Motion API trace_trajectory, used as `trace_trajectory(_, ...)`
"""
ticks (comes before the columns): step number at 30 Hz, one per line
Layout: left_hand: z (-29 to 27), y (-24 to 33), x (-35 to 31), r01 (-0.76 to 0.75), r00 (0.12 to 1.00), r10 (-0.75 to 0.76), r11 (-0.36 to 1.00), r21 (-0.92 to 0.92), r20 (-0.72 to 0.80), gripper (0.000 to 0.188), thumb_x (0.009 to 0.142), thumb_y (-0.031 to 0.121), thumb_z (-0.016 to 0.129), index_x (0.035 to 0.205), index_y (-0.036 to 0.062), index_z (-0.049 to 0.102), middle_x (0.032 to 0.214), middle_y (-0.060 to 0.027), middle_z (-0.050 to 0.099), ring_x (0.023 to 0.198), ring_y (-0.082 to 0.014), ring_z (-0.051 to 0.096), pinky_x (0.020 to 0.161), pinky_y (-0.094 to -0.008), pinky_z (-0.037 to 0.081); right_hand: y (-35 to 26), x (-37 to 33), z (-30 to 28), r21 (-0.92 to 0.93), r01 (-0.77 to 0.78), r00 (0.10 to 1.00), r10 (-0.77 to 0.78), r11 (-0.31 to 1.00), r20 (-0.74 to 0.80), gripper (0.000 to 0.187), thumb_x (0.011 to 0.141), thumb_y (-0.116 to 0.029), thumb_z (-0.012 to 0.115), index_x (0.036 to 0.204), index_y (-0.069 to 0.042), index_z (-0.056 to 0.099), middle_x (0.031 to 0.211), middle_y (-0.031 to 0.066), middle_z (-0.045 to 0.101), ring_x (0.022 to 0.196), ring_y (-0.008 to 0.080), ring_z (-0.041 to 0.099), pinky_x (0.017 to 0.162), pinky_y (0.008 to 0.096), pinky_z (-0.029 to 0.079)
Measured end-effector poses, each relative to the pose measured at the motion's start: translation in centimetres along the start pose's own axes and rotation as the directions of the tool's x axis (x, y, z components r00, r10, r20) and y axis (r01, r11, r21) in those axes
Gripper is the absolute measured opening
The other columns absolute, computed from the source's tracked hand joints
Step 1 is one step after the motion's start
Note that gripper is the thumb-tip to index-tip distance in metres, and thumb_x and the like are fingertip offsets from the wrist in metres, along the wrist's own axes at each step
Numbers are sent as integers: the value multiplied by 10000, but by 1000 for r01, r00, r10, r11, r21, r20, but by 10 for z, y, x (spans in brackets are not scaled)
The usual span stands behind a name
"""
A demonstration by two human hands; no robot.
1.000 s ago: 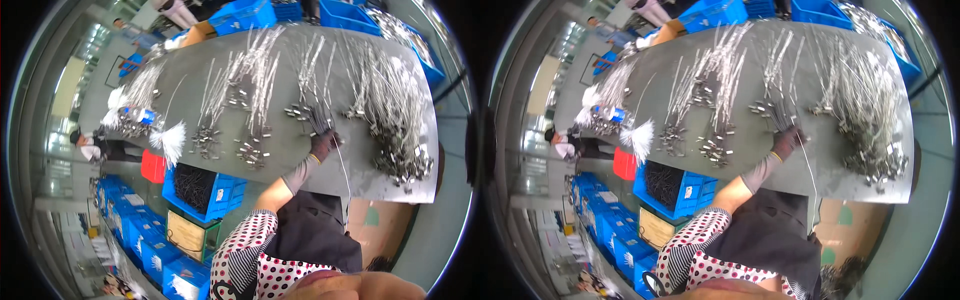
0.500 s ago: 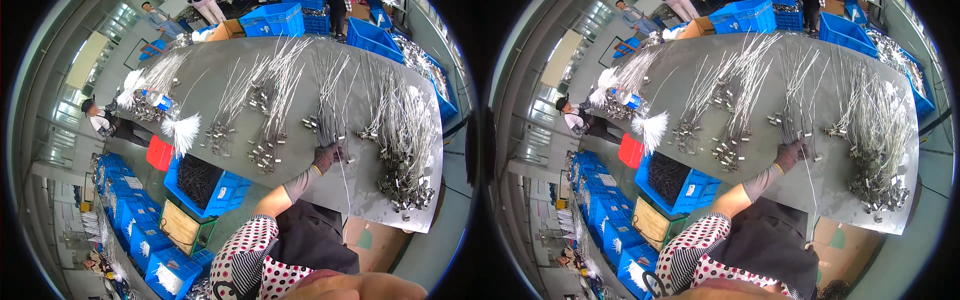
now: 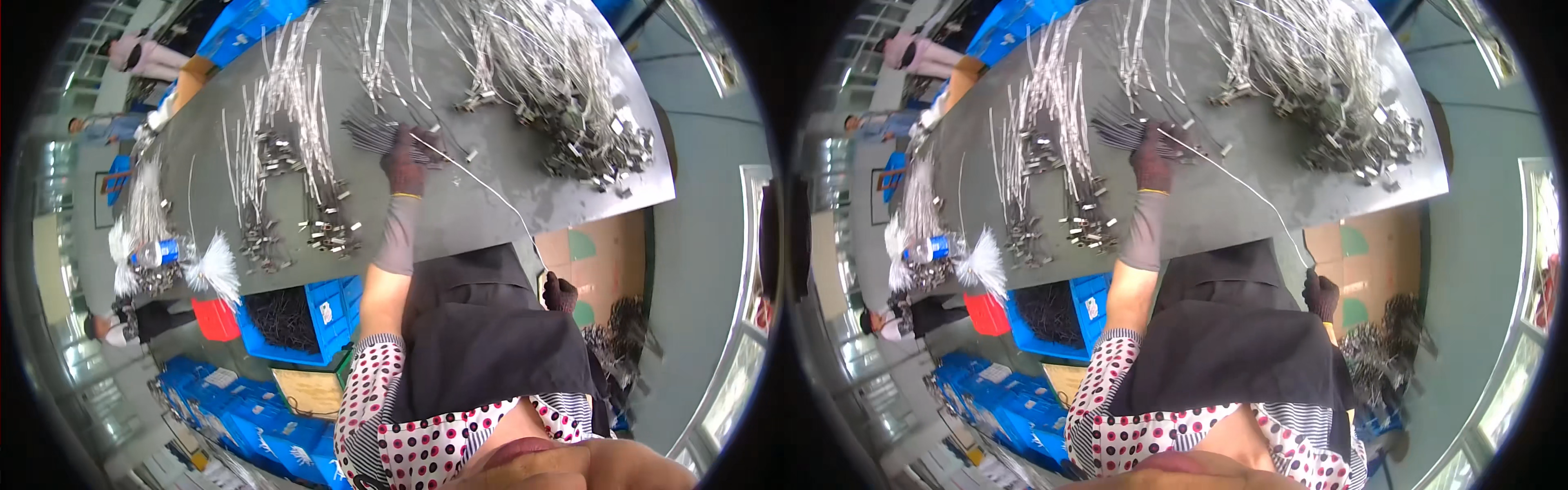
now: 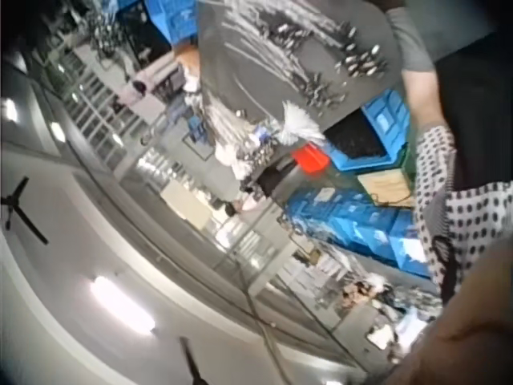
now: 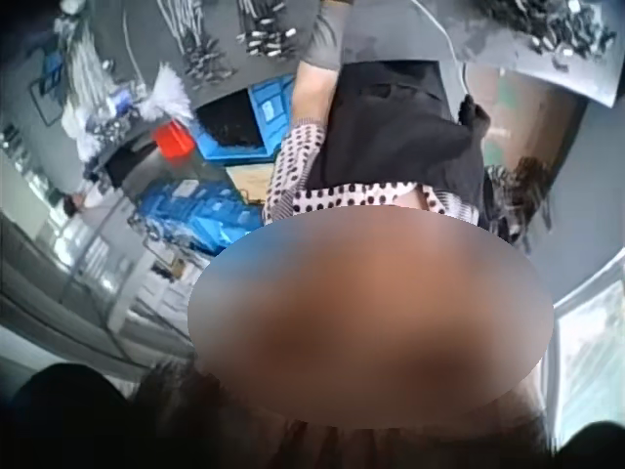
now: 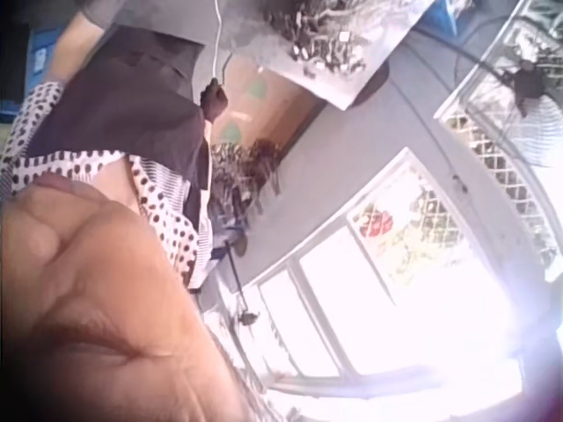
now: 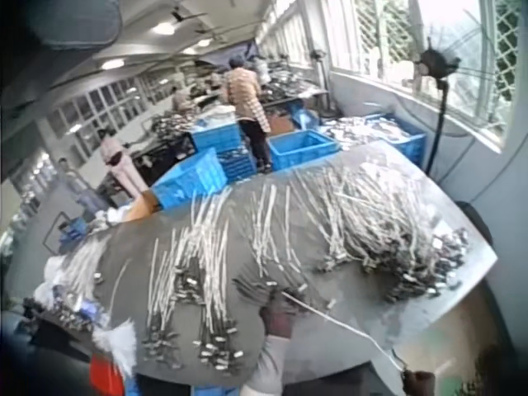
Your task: Sort and organize bundles of long metal wires on a production table.
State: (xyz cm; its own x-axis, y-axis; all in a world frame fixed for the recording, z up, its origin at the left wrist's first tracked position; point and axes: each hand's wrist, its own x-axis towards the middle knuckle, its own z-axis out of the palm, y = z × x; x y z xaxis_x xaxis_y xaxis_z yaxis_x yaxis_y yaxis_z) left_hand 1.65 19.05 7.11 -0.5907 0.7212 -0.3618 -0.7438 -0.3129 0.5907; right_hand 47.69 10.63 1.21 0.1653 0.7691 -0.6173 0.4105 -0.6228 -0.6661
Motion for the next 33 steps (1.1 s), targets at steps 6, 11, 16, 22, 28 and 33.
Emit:
trace_trajectory(6,1,-24,-4,-5,985,-4,999,-49,-174,186,941,241,667,1005,75,612,880,-82,642,780,-297,662,747,-530,580,27,-13,-30,-66,-22,998,19,998,-52,449,860,-406,732,667,-11,644,550,34,567,469,120,512,457,300,375)
trace_trajectory(11,-9,-36,0,46,997,-49,998,-48,-58,195,949,236,657,1023,65,601,870,-83,633,768,-293,656,754,-538,580,27,-23,-46,-94,-93,994,87,991,-67,426,872,-376,714,677,0,665,558,60,602,476,142,560,475,322,431)
trace_trajectory(16,-13,-58,-11,93,995,-92,996,18,-34,204,961,230,645,1034,45,598,855,-83,619,745,-282,650,746,-537,582,-12,-29,-25,-163,-26,999,31,986,32,427,870,-387,714,703,4,681,563,64,613,494,134,565,485,312,434)
trace_trajectory(22,11,-102,-63,344,935,-353,903,258,-9,232,943,187,673,1090,15,625,905,-120,681,791,-296,692,728,-511,603,-69,-22,31,-133,258,947,-222,957,234,477,908,-397,644,736,48,644,619,135,618,594,181,552,586,369,446)
trace_trajectory(28,25,-91,-80,448,864,-496,833,325,81,198,903,157,719,1000,-5,658,821,-133,698,683,-271,703,616,-419,619,-118,-7,58,-9,367,877,-342,930,336,445,913,-381,661,741,29,680,593,62,592,518,128,516,505,310,420)
trace_trajectory(33,7,-83,-53,419,881,-457,873,251,119,218,926,181,694,1046,2,659,892,-127,705,777,-278,707,703,-433,619,-123,23,65,98,78,845,-118,992,522,421,927,-416,643,904,1,698,675,48,609,529,119,534,484,257,435)
